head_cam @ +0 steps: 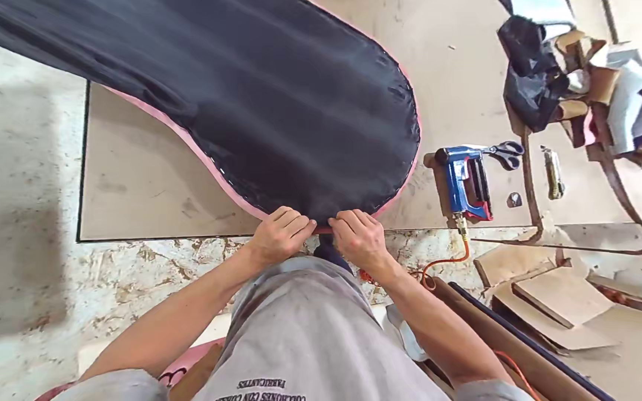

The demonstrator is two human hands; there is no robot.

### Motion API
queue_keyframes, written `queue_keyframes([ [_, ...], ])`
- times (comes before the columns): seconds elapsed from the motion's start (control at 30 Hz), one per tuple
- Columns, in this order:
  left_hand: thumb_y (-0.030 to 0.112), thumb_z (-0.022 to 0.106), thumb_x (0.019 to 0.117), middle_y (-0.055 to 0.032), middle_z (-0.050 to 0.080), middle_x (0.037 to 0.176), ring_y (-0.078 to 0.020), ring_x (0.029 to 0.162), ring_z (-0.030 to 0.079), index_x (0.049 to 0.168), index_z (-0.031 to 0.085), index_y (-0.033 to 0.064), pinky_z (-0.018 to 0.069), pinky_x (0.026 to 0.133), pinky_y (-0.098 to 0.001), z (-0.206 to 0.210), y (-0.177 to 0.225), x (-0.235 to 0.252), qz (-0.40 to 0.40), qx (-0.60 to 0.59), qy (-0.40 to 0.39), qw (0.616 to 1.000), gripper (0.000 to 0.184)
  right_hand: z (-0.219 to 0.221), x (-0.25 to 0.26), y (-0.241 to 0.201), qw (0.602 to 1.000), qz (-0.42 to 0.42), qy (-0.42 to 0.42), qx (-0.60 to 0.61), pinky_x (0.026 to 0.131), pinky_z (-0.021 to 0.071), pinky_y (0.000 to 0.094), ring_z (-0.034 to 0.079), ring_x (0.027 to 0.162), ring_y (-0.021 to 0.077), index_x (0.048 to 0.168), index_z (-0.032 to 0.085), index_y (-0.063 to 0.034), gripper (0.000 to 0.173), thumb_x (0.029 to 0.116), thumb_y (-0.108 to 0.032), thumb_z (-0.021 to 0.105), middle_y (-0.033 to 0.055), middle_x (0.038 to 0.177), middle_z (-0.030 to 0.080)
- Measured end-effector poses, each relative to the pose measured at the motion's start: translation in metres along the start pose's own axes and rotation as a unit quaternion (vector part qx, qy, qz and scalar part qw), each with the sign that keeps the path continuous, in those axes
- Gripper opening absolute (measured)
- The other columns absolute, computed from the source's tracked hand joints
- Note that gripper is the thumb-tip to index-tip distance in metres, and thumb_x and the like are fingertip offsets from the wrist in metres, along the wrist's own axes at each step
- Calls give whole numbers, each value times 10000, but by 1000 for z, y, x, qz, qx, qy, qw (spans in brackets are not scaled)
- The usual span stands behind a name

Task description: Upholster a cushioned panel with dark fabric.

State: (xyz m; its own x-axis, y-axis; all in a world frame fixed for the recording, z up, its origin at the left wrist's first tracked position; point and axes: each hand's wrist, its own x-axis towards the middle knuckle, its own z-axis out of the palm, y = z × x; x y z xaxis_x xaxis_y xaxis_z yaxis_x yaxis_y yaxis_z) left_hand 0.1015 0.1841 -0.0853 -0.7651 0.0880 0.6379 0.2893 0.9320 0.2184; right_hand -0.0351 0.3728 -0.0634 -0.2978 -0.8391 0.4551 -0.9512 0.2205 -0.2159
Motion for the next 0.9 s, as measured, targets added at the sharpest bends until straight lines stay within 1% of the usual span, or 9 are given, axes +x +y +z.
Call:
queue_keyframes([
  [0.13, 72, 597, 995, -103, 712, 869, -264, 837, 683, 1009, 736, 38, 558, 836, -387, -3, 3, 3, -14, 8, -17, 1000, 145, -27, 9, 2, 987, 21, -148, 65, 788, 573, 387, 693, 981, 237, 1046, 746, -140, 188, 959, -172, 583, 63, 1057, 727],
  [0.2, 93, 607, 992, -98, 717, 877, -259, 853, 690, 998, 741, 49, 559, 850, -388, -3, 5, 4, -39, 7, -16, 999, 141, -38, 13, 3, 984, 35, -154, 80, 782, 574, 379, 691, 979, 225, 1079, 758, -153, 222, 936, -233, 607, 55, 1061, 731],
  [0.33, 149, 632, 982, -95, 735, 928, -252, 912, 696, 985, 747, 78, 554, 877, -387, -2, 8, 7, -93, -18, -2, 996, 135, -34, 18, 7, 981, 28, -181, 56, 753, 579, 398, 693, 981, 257, 1117, 738, -135, 234, 1001, -254, 573, 78, 1080, 718],
  [0.43, 210, 606, 1016, -93, 735, 1035, -257, 1014, 691, 1179, 737, 119, 551, 919, -408, -1, 6, 11, -118, -37, -49, 991, 228, -20, 18, 11, 991, 10, -132, 29, 666, 581, 384, 715, 866, 255, 1006, 748, -102, 197, 1004, -161, 560, 89, 972, 731],
  [0.57, 60, 585, 1006, -108, 726, 937, -268, 920, 695, 1102, 742, 56, 566, 881, -383, 4, -1, 7, -30, -20, -24, 999, 185, -7, 3, 8, 999, -43, -28, 1, 654, 584, 347, 710, 792, 252, 981, 750, -58, 153, 990, -123, 612, 113, 912, 732],
  [0.67, 52, 570, 1009, -112, 723, 953, -272, 936, 691, 1120, 732, 47, 555, 904, -387, 6, -6, 2, 5, -24, -39, 999, 196, -10, -1, 11, 996, -57, -56, 24, 724, 596, 358, 714, 846, 261, 1002, 740, -53, 163, 1007, -119, 592, 118, 944, 732],
  [0.77, 68, 568, 1008, -111, 723, 931, -269, 925, 693, 1089, 738, 48, 557, 893, -387, 4, -8, 6, 5, -39, -40, 998, 190, -15, 3, 11, 996, -17, -45, 72, 767, 594, 355, 715, 903, 239, 997, 749, -84, 155, 987, -180, 628, 101, 972, 742],
  [0.83, 79, 573, 1011, -107, 721, 926, -267, 925, 690, 1079, 740, 53, 556, 890, -383, 5, -11, 6, 1, -51, -33, 998, 182, -13, 3, 9, 996, 10, -39, 80, 806, 593, 360, 709, 964, 238, 1077, 763, -104, 183, 986, -215, 649, 95, 1029, 742],
  [0.9, 119, 587, 1013, -105, 726, 936, -261, 928, 692, 1081, 746, 61, 559, 884, -377, 8, -13, 6, -7, -72, -30, 997, 182, -6, -1, 7, 997, 25, -35, 71, 821, 592, 361, 711, 979, 237, 1082, 778, -113, 181, 1000, -184, 633, 83, 1036, 752],
])
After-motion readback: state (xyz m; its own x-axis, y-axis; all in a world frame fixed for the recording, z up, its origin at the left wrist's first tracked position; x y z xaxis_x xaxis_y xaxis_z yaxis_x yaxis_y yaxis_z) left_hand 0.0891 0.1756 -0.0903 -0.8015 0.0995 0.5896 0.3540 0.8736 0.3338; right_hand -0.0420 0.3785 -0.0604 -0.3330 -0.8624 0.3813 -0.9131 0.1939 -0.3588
